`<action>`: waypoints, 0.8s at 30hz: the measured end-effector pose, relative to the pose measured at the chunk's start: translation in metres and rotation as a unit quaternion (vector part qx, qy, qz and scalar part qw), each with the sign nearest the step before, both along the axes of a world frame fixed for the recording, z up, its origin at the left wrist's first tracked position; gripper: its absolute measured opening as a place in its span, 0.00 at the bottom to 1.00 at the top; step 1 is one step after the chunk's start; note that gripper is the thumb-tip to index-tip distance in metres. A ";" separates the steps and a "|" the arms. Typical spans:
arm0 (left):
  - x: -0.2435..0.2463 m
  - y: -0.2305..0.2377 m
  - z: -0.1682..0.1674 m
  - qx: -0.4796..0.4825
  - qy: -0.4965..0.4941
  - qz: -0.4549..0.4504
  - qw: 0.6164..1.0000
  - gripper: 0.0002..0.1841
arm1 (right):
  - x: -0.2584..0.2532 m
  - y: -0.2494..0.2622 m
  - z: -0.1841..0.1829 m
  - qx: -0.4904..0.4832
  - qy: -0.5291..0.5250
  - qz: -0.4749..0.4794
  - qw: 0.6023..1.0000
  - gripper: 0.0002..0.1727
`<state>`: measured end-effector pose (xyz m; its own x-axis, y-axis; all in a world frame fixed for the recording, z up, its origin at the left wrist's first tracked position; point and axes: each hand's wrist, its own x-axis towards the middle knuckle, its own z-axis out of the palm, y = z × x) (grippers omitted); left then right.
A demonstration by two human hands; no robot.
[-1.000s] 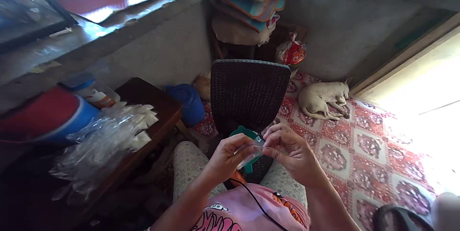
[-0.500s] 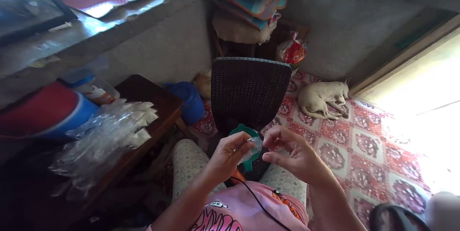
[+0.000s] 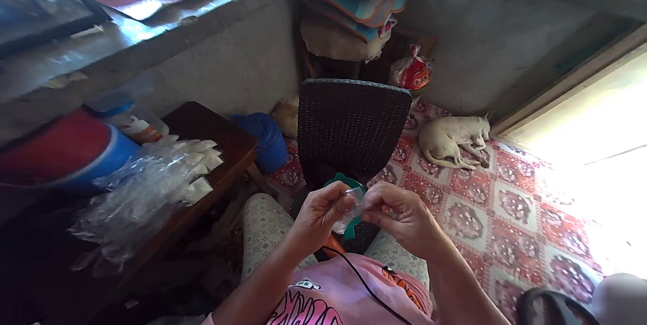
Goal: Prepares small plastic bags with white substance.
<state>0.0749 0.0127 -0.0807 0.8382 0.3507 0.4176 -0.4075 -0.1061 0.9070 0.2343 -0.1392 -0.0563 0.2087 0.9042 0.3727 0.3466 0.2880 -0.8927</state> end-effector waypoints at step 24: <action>0.003 -0.001 -0.013 -0.129 0.037 0.012 0.991 0.04 | -0.006 0.006 -0.030 -0.065 0.200 -0.052 0.976 0.31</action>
<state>0.0778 0.0117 -0.0941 0.8532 0.4584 0.2487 -0.3389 0.1247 0.9325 0.2281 -0.1332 -0.0866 0.4069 0.9047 0.1263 -0.0152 0.1450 -0.9893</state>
